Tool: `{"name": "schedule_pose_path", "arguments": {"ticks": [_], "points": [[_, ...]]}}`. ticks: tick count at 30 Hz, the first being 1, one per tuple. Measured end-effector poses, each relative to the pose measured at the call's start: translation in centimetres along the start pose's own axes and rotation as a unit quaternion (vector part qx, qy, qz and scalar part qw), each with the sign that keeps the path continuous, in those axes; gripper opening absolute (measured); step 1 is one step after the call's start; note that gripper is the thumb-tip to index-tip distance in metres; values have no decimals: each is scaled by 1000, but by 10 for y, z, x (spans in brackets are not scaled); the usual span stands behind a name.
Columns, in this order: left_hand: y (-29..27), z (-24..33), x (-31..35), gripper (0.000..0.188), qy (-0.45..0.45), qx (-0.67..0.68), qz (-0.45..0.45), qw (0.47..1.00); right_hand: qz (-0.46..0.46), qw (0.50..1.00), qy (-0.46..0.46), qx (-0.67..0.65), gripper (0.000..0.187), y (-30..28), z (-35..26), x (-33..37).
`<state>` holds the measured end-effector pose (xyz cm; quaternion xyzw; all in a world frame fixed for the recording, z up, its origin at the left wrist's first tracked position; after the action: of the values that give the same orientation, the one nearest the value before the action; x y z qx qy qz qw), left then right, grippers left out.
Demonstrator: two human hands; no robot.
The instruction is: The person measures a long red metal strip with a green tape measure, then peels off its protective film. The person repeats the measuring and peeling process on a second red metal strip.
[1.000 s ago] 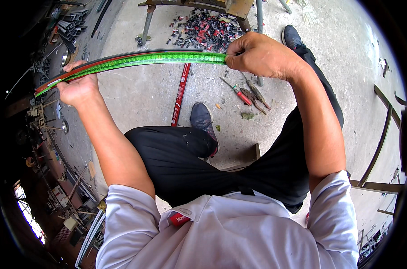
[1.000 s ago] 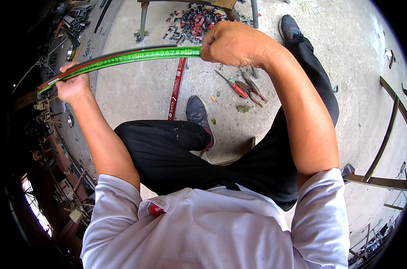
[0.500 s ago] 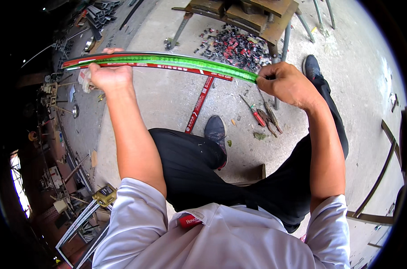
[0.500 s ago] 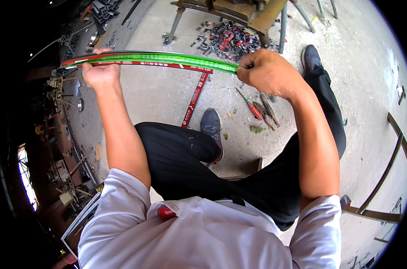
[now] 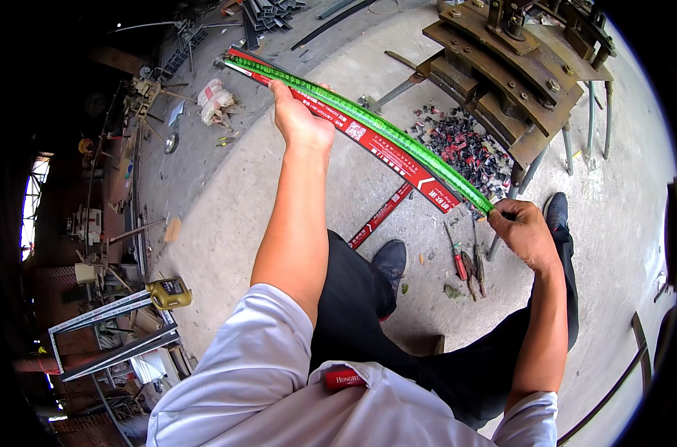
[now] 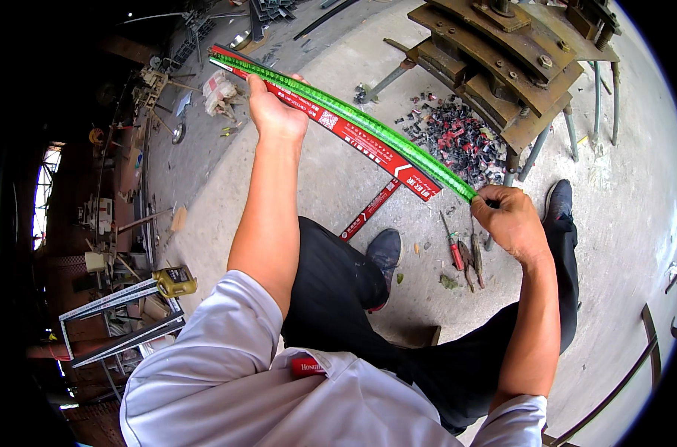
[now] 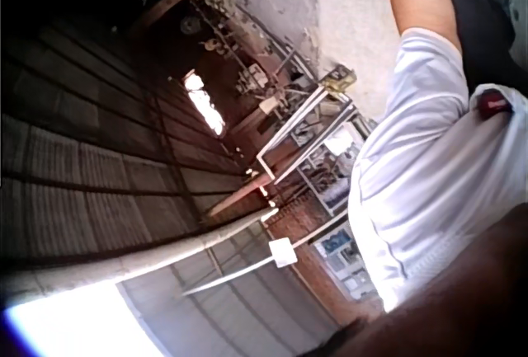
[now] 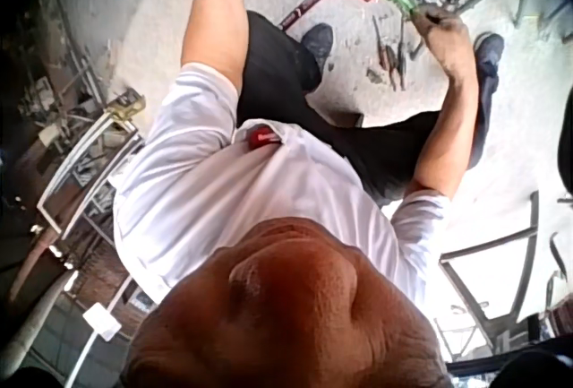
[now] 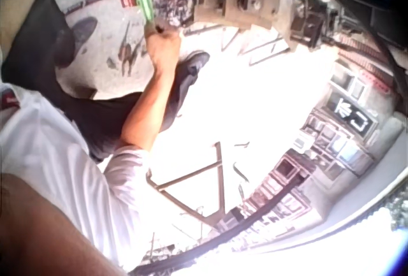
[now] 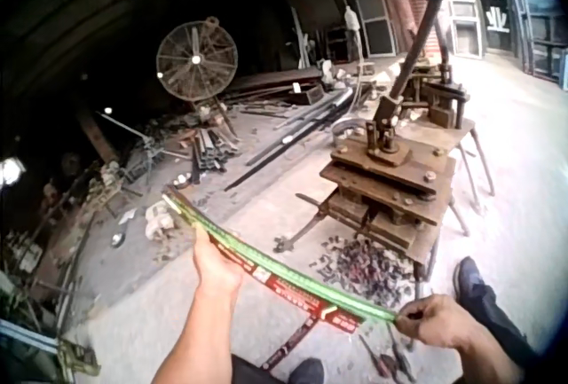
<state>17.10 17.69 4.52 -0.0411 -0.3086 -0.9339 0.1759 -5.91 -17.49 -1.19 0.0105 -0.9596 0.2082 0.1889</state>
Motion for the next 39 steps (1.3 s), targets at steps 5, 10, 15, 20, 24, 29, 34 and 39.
{"name": "schedule_pose_path", "arguments": {"ticks": [5,10,15,20,24,29,34,39], "points": [[15,3,9,55,29,-18,-12,999,11,1000,-3,-20,24,2,-8,0],[12,-3,7,43,18,-23,-30,999,13,999,10,-49,24,2,1,-1],[8,-6,4,41,15,-25,-2,1000,26,999,9,-39,23,1,1,-3],[4,-6,-4,41,64,-45,-42,996,36,999,-25,1,23,7,-4,-1],[21,-13,14,46,-1,-41,-46,998,42,999,-6,8,23,11,-2,2],[19,-7,18,47,-29,-9,-6,1000,51,998,-7,24,23,15,-3,3],[18,-10,20,50,-46,5,-1,999,54,998,3,44,24,11,1,3],[16,-8,19,50,-44,17,7,999,60,997,0,57,25,14,2,3]]}}
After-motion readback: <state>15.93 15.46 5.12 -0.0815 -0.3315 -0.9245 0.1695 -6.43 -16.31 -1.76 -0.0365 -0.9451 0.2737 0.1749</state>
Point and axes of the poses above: each hand's wrist, its own x-axis away from the middle knuckle, its own y-axis out of the palm, z = x × y, the point moved 5 cm from there along -x, towards the middle knuckle, and after that the axes turned 6 degrees about -x, right-handed, at the moved point
